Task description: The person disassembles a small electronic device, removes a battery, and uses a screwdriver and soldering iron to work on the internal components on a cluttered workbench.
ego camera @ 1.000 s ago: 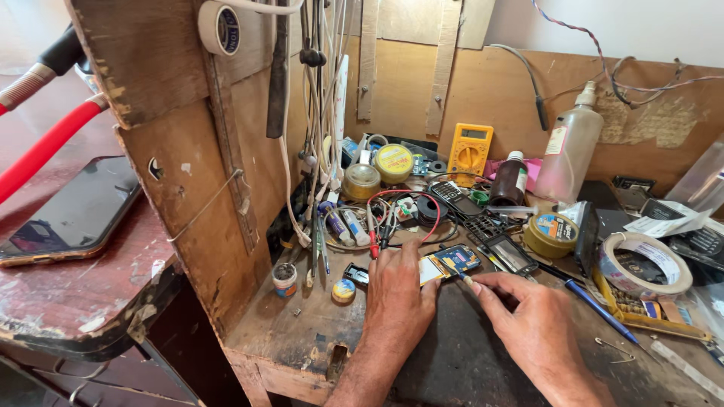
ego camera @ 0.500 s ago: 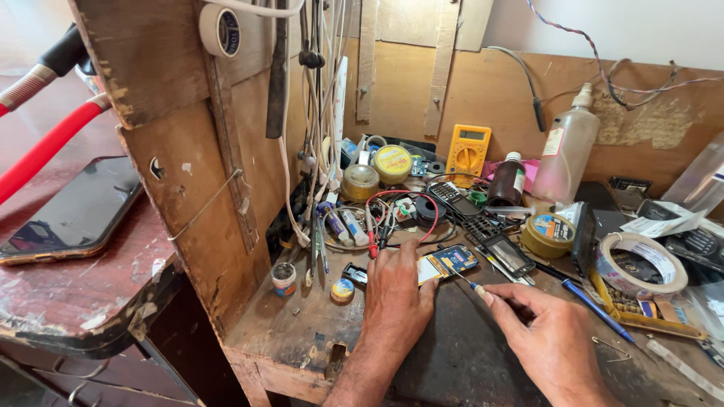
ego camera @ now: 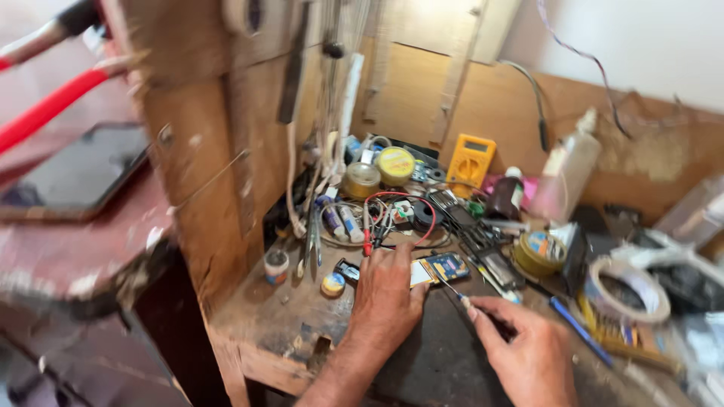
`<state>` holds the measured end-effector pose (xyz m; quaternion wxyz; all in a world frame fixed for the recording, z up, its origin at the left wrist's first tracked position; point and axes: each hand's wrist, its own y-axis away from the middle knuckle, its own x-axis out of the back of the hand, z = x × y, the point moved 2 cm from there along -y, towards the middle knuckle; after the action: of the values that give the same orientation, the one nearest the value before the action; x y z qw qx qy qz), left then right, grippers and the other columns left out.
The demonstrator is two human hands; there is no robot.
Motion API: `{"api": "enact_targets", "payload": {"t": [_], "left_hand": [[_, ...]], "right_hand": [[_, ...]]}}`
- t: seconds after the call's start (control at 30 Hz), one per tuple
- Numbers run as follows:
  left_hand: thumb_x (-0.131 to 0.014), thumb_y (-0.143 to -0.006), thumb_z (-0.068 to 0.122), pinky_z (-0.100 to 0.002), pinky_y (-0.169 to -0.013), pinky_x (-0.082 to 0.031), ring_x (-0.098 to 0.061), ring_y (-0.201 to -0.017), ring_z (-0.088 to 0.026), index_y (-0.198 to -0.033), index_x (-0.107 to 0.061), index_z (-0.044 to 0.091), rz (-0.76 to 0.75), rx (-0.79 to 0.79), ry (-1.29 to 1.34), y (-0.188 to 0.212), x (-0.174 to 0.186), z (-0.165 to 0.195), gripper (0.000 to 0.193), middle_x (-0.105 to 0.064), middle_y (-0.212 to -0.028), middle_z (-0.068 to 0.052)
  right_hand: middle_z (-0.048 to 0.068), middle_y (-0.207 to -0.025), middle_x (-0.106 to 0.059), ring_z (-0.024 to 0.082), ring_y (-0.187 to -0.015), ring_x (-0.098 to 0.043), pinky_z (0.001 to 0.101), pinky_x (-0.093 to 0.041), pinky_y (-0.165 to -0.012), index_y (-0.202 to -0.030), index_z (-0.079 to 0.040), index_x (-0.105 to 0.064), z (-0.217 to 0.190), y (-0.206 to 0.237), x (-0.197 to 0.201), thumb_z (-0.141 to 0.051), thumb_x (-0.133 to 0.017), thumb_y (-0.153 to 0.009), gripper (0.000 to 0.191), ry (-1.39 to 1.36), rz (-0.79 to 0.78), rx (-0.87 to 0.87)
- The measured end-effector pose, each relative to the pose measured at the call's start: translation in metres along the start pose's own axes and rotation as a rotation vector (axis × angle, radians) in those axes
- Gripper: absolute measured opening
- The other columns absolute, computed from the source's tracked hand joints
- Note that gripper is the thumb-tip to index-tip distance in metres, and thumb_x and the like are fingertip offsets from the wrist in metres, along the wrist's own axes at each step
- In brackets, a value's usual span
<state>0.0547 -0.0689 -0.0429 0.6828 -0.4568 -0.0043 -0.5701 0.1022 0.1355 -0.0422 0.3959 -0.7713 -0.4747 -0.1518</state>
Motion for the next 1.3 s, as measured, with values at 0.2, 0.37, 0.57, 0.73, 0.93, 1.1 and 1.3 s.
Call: {"api": "enact_targets", "payload": {"t": [0.2, 0.37, 0.57, 0.73, 0.93, 1.1, 1.3], "left_hand": [[-0.078, -0.083, 0.018, -0.052, -0.101, -0.041, -0.057, -0.111, -0.041, -0.131, -0.055, -0.004, 0.045, -0.056, -0.014, 0.022, 0.027, -0.008, 0.058, -0.066, -0.112, -0.023], [-0.073, -0.089, 0.015, -0.053, -0.108, -0.038, -0.057, -0.116, -0.039, -0.126, -0.059, -0.003, 0.244, -0.140, -0.007, 0.020, 0.055, 0.021, 0.044, -0.066, -0.119, -0.021], [-0.067, -0.087, 0.006, -0.048, -0.104, -0.042, -0.057, -0.115, -0.036, -0.125, -0.063, -0.001, 0.268, -0.088, -0.092, 0.021, 0.091, 0.023, 0.039, -0.066, -0.118, -0.019], [-0.068, -0.086, 0.009, -0.048, -0.099, -0.042, -0.056, -0.108, -0.033, -0.124, -0.060, -0.002, 0.047, 0.094, -0.319, 0.036, 0.107, -0.001, 0.040, -0.065, -0.113, -0.018], [-0.071, -0.085, 0.018, -0.053, -0.091, -0.042, -0.056, -0.104, -0.038, -0.108, -0.065, 0.001, 0.000, -0.015, -0.377, 0.038, 0.087, -0.008, 0.030, -0.067, -0.106, -0.018], [-0.072, -0.084, 0.016, -0.050, -0.091, -0.045, -0.058, -0.104, -0.038, -0.112, -0.067, 0.003, -0.010, -0.047, -0.345, 0.026, 0.061, -0.001, 0.031, -0.068, -0.108, -0.017], [-0.074, -0.085, 0.010, -0.046, -0.092, -0.050, -0.065, -0.108, -0.038, -0.116, -0.068, -0.001, 0.156, -0.091, -0.272, 0.020, 0.080, 0.017, 0.034, -0.070, -0.115, -0.020]], "right_hand": [[0.010, -0.090, -0.080, 0.016, -0.079, -0.074, 0.0321, -0.056, -0.077, -0.110, -0.011, -0.081, 0.004, 0.012, -0.012, -0.024, -0.081, -0.086, 0.027, 0.024, 0.149, 0.135], [0.012, -0.089, -0.075, 0.018, -0.079, -0.073, 0.0317, -0.056, -0.081, -0.112, -0.011, -0.080, 0.005, 0.012, -0.006, -0.025, -0.083, -0.090, 0.026, 0.020, 0.275, 0.197], [0.012, -0.087, -0.076, 0.019, -0.071, -0.072, 0.0316, -0.056, -0.071, -0.111, -0.014, -0.082, 0.012, -0.001, 0.009, -0.026, -0.083, -0.088, 0.026, 0.151, 0.237, 0.137], [0.012, -0.088, -0.075, 0.020, -0.074, -0.072, 0.0310, -0.056, -0.071, -0.109, -0.017, -0.081, 0.008, 0.008, 0.009, -0.030, -0.082, -0.092, 0.022, 0.097, 0.288, 0.135], [0.014, -0.085, -0.074, 0.025, -0.073, -0.071, 0.0376, -0.054, -0.073, -0.113, -0.014, -0.081, 0.002, 0.004, 0.024, -0.027, -0.081, -0.090, 0.026, 0.097, 0.248, 0.079], [0.014, -0.094, -0.076, 0.029, -0.085, -0.071, 0.0370, -0.054, -0.077, -0.104, -0.007, -0.079, 0.019, -0.012, 0.035, -0.023, -0.078, -0.088, 0.022, 0.065, 0.274, 0.217], [0.012, -0.091, -0.077, 0.028, -0.076, -0.069, 0.0378, -0.053, -0.069, -0.102, -0.008, -0.079, 0.038, -0.017, 0.040, -0.022, -0.079, -0.086, 0.022, 0.043, 0.238, 0.141]]}}
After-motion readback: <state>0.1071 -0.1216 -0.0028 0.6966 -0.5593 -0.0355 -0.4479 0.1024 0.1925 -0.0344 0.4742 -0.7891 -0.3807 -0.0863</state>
